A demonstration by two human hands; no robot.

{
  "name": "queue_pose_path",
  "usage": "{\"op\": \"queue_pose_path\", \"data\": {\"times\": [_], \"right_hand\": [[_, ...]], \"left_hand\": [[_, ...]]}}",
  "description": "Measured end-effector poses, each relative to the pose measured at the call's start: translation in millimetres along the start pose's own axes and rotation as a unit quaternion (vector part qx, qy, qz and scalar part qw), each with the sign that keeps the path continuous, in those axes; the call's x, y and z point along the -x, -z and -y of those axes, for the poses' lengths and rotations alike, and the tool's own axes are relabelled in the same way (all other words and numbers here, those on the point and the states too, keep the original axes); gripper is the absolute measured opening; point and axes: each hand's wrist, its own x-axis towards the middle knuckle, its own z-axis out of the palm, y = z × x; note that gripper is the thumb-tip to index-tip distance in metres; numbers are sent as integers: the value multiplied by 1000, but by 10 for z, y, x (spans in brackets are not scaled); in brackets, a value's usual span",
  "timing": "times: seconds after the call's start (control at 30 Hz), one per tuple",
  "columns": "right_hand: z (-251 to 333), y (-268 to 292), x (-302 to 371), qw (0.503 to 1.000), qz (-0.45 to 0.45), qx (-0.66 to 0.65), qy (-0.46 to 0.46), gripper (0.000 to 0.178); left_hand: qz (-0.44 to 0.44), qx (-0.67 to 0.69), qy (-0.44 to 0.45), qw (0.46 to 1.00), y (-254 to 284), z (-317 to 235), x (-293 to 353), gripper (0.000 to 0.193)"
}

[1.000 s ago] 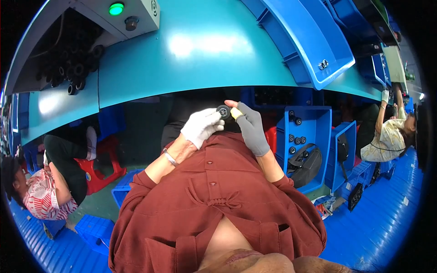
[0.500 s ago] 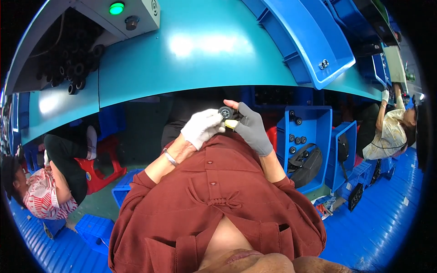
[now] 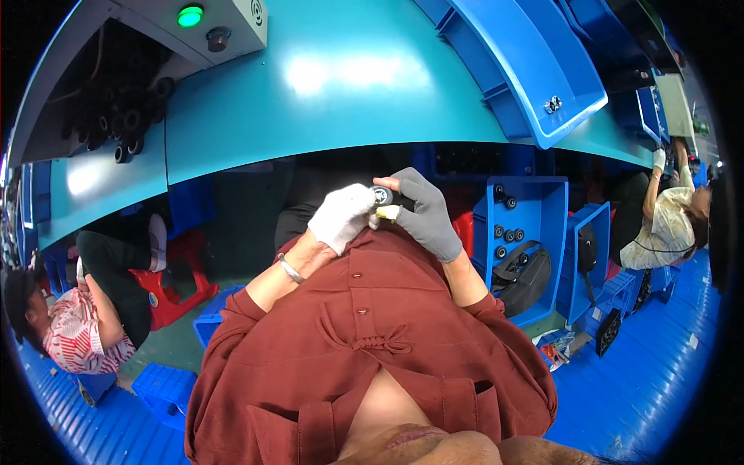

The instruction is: The recorder is assembling small plastic parts by inserting a yellow component into a black circular housing at a factory workstation.

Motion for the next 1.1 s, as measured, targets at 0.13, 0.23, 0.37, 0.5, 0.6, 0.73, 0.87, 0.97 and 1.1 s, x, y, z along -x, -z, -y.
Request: {"op": "queue_pose_path", "data": {"times": [0.13,0.23,0.37,0.5,0.6,0.73,0.87,0.97,1.1], "right_hand": [[112,-64,-20,998,-19,-54,-26,48],[104,-105,-30,998,-36,26,44,50],[10,-94,-60,993,-34,88,77,53],[62,-131,-57,996,-36,81,25,57],[86,-236,-35,995,-82,38,-36,57],[37,-321,0,990,-131,-4,-47,52],[-42,-368,21,986,-147,-40,-62,46],[-79,-366,10,983,-156,-71,-67,42],[-43,-333,-3,988,-144,-23,-51,38]], "left_hand": [[-3,122,-5,992,-37,49,0,12],[-22,130,-9,991,-136,26,23,11],[-65,35,-20,997,-178,-38,39,12],[-106,-227,-81,965,-144,-68,-1,17],[-81,-273,-189,940,-129,0,-88,18],[-147,-149,-65,976,-315,-104,17,19],[-178,-317,-82,928,-361,-137,19,23],[-182,-416,-93,886,-376,-153,0,25],[-155,-455,-114,870,-341,-152,8,27]]}}
